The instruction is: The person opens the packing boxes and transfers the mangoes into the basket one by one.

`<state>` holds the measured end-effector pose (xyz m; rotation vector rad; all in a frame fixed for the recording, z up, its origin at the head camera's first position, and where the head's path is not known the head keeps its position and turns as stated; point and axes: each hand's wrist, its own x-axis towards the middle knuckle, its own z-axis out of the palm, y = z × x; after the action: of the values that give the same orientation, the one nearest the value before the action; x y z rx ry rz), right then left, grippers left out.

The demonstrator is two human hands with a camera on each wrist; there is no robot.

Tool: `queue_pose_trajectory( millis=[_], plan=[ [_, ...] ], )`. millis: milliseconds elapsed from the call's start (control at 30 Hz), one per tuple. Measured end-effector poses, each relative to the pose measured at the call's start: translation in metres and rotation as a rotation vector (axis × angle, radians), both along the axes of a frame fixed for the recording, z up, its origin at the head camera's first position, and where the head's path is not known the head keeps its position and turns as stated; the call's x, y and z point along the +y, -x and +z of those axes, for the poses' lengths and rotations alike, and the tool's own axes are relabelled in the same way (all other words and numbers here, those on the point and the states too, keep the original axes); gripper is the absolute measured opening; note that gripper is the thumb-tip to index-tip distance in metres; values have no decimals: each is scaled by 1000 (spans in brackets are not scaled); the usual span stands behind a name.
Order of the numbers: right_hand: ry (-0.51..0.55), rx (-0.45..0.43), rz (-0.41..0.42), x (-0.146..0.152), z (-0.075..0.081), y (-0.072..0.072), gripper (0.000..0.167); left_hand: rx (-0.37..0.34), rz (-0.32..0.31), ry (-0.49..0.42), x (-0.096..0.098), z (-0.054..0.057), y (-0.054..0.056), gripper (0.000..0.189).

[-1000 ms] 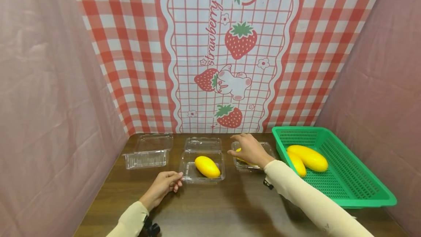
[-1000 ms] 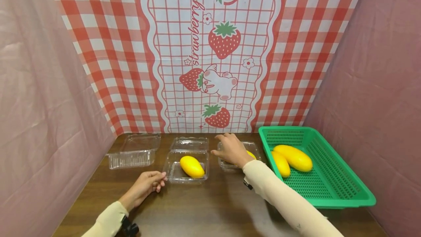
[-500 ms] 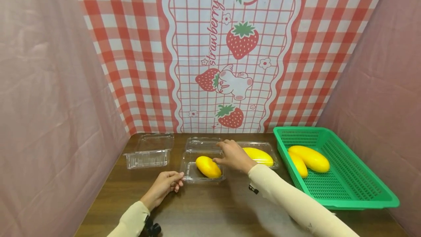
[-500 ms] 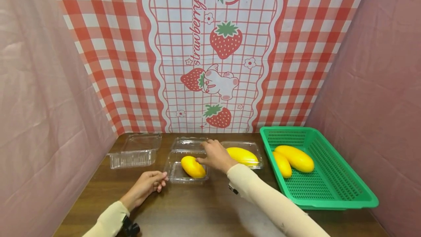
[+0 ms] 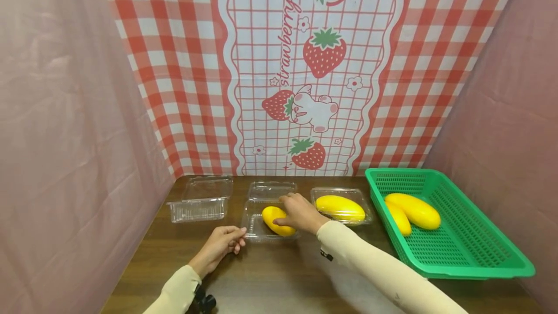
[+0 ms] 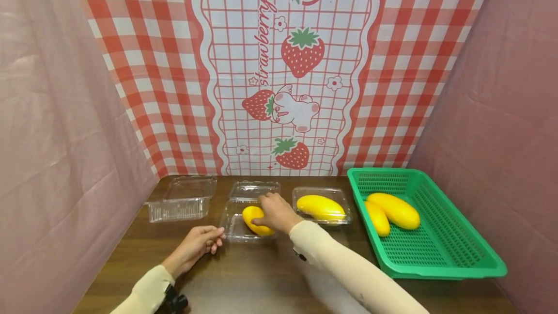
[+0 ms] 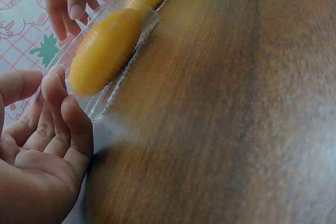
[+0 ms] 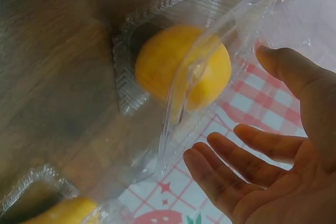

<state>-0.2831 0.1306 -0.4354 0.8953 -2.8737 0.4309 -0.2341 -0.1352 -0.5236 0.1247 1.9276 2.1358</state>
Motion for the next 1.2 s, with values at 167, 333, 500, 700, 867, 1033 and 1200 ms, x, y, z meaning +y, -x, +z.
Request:
queue_pose_trajectory(
  millis=[167, 333, 500, 700, 867, 1033, 1200],
  plan=[
    [-15, 5, 25, -6, -6, 2, 54, -2, 3, -2, 0, 0, 0, 32],
    [-39, 14, 29, -10, -13, 4, 51, 1, -2, -4, 1, 0, 1, 32],
    [-33, 14, 31, -14, -17, 4, 51, 2, -9, 2, 1, 1, 1, 31],
    [-55, 5, 6, -20, -19, 5, 49, -2, -10, 4, 0, 2, 0, 30],
    [-92, 6, -3, -23, -23, 8, 54, -3, -9, 3, 0, 2, 0, 30],
    [-120, 21, -11, -24, -25, 9, 58, -10, -11, 5, 0, 1, 1, 30],
    [-147, 32, -31, -26, -25, 9, 47, -6, -16, 6, 0, 2, 1, 31]
  ],
)
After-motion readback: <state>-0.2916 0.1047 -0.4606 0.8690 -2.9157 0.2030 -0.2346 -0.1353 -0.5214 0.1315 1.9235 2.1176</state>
